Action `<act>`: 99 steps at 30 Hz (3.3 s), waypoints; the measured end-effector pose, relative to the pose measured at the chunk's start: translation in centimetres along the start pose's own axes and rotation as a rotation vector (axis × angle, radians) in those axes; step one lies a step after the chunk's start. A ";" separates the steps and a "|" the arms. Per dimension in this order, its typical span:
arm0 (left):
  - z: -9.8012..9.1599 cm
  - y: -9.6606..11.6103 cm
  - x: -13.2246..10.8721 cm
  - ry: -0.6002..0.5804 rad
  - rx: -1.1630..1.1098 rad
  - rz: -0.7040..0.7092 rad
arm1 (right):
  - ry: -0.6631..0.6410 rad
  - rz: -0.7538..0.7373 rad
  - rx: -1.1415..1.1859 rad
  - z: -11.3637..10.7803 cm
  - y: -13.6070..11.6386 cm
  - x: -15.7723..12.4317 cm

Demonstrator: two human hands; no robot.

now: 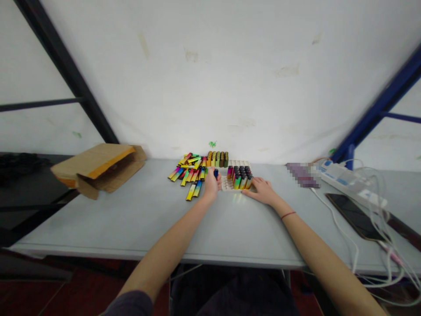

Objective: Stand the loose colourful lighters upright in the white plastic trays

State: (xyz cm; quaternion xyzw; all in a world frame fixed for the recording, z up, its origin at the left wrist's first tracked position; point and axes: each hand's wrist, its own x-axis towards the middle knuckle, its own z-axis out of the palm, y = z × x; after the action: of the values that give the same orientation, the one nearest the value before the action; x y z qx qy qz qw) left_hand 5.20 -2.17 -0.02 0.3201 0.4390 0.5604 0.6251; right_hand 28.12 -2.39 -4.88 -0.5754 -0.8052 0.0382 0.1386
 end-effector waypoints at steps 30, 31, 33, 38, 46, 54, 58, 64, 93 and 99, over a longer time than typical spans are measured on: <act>-0.1 -0.5 0.1 -0.029 -0.114 -0.053 | 0.021 -0.010 0.005 -0.1 -0.1 -0.1; -0.1 -0.6 0.1 -0.032 -0.118 -0.048 | 0.020 -0.010 0.005 0.0 -0.1 -0.1; -0.2 -0.7 0.2 -0.043 -0.112 -0.027 | 0.016 -0.008 0.005 0.0 -0.1 -0.1; -0.3 -0.7 0.3 -0.057 0.109 0.201 | 0.016 -0.007 0.002 0.0 -0.1 0.0; -1.1 -0.9 1.0 -0.069 0.470 0.582 | 0.008 -0.004 0.004 -0.1 -0.2 0.0; -2.1 -2.4 2.8 -0.178 0.662 0.623 | -0.013 0.000 0.013 -0.1 -0.1 0.0; -2.7 -3.0 3.4 -0.215 0.866 0.738 | -0.012 0.005 0.021 0.0 -0.1 0.0; -2.5 -2.7 2.8 -0.215 1.078 0.804 | 0.000 -0.005 0.021 0.2 0.0 0.0; -4.7 4.6 -0.9 -0.051 1.967 0.074 | -0.006 -0.008 0.029 -0.1 -0.2 0.0; -3.6 4.3 -0.5 -0.097 1.724 0.309 | 0.008 -0.007 0.029 0.1 -0.2 0.0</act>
State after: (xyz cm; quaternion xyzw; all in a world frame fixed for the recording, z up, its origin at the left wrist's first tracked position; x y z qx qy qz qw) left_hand 0.11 -2.29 2.42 0.7603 0.6343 0.0975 0.1006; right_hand 27.93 -2.44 -4.90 -0.5706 -0.8060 0.0470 0.1503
